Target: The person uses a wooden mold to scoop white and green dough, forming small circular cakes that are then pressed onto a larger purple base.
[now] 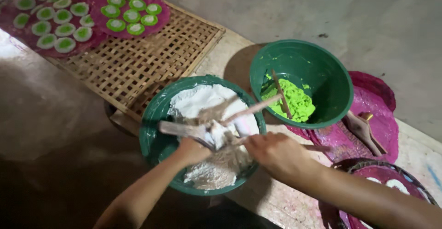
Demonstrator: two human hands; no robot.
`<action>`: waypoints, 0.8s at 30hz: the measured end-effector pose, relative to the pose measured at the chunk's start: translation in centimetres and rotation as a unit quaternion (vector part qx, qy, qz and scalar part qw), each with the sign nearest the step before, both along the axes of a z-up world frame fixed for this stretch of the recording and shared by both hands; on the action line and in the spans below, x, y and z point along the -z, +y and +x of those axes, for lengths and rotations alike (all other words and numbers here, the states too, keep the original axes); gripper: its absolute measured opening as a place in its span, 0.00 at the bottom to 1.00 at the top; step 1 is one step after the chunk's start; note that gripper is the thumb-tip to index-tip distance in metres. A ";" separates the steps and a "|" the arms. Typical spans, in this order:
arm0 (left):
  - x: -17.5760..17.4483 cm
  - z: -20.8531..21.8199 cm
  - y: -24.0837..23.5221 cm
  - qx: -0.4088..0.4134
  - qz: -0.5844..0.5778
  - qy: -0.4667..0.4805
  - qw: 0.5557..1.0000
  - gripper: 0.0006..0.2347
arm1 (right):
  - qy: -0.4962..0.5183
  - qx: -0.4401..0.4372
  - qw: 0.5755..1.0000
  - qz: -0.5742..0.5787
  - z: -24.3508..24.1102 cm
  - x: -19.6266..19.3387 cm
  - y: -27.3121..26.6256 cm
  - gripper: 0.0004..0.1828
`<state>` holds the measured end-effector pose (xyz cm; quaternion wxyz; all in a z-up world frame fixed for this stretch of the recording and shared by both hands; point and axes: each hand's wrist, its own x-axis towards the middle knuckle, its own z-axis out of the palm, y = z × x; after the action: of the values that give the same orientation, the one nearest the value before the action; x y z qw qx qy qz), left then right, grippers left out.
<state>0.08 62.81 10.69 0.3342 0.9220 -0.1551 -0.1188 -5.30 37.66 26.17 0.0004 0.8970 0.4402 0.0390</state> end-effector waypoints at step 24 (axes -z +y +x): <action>0.0 3.0 0.3 -0.011 0.034 -0.213 0.977 0.21 | 0.129 0.294 0.946 0.047 -1.5 -0.8 -4.1 0.23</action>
<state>3.06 63.07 10.74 0.2631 0.9387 -0.2085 0.0782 -6.85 33.54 26.94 -0.0877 0.9829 0.1511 -0.0585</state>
